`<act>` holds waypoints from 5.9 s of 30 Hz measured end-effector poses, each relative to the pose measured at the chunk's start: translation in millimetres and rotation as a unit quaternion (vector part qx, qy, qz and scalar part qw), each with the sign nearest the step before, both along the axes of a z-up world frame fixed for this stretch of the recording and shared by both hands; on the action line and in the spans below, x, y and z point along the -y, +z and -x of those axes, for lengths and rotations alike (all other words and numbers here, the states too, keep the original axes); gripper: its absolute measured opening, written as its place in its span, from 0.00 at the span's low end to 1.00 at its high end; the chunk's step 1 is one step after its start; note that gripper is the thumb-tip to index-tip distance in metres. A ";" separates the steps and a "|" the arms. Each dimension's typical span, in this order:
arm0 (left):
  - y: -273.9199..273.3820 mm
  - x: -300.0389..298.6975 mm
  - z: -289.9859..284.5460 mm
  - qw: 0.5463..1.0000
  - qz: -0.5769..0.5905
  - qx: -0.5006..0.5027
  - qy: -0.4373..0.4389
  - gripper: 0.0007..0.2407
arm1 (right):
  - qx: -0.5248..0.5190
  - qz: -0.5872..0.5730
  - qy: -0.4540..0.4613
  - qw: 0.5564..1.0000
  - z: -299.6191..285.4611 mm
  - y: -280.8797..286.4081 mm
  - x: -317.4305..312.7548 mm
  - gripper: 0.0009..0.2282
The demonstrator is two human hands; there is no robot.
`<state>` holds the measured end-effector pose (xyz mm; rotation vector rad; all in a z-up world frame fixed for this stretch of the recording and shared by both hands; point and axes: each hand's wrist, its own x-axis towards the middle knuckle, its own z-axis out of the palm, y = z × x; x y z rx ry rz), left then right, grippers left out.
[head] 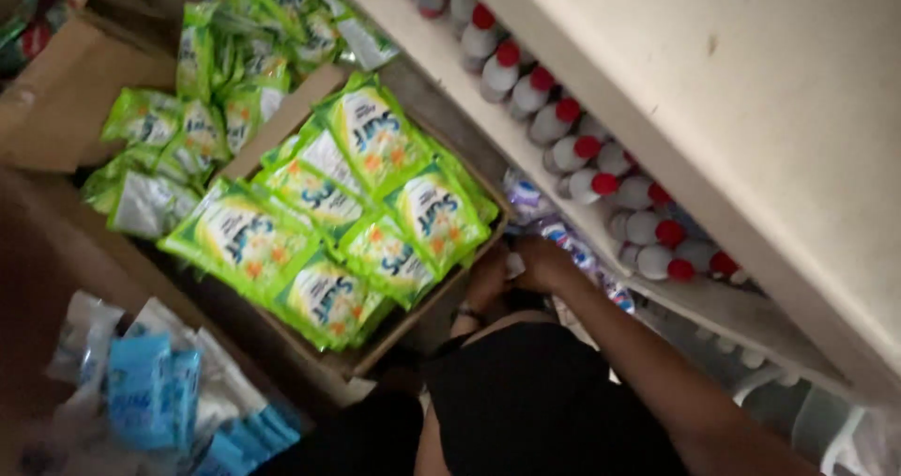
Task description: Arranging and stocking laundry detergent sachets into cardboard boxes on a store shelf.
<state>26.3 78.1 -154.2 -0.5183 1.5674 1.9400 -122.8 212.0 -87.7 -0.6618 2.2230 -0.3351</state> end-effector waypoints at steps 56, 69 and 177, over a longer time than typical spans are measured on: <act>260.1 50.8 103.7 0.962 -0.247 -0.078 0.084 0.25 | -0.166 0.376 -0.201 0.889 -4.4 354.4 10.7 0.12; 532.4 -13.5 -43.8 0.571 0.714 -0.290 0.283 0.14 | -0.143 0.590 0.005 0.794 -92.1 453.7 7.5 0.09; 568.1 131.1 -38.9 0.715 0.313 -0.441 0.443 0.06 | 0.043 0.722 0.079 0.686 -9.6 654.5 157.3 0.07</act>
